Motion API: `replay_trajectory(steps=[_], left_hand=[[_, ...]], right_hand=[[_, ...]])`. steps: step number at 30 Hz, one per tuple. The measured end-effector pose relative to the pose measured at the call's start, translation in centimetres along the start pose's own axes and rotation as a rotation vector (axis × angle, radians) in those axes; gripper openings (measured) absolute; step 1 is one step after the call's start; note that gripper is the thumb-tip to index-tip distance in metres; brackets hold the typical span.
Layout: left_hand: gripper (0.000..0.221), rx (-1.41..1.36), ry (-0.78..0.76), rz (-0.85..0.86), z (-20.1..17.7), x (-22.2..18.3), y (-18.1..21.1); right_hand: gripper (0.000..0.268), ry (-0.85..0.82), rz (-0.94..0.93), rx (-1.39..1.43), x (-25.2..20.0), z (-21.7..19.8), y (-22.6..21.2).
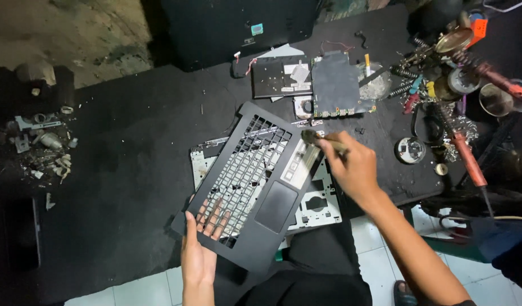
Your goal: Disassembling a laptop by removing screws and the top case, then cleaning the component with a brush.
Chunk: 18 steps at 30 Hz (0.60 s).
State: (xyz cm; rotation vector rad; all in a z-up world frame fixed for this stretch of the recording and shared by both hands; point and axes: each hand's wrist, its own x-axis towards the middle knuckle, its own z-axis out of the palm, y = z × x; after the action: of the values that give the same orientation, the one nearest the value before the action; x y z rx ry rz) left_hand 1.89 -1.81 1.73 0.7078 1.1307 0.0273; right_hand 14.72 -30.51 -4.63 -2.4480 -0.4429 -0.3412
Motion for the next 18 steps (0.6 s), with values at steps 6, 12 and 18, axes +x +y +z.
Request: replay_trajectory(steps=[6, 12, 18], left_hand=[[0.064, 0.022, 0.025, -0.027, 0.3, -0.3, 0.2], [0.069, 0.093, 0.035, -0.039, 0.5, -0.5, 0.2], [0.078, 0.074, 0.084, -0.047, 1.3, -1.2, 0.5]], right_hand=[[0.026, -0.329, -0.131, 0.283, -4.6, 0.1, -3.9], [0.019, -0.118, 0.326, 0.597, -7.6, -3.7, -3.3], [0.021, 0.283, 0.162, 0.176, -8.8, -5.6, -0.3]])
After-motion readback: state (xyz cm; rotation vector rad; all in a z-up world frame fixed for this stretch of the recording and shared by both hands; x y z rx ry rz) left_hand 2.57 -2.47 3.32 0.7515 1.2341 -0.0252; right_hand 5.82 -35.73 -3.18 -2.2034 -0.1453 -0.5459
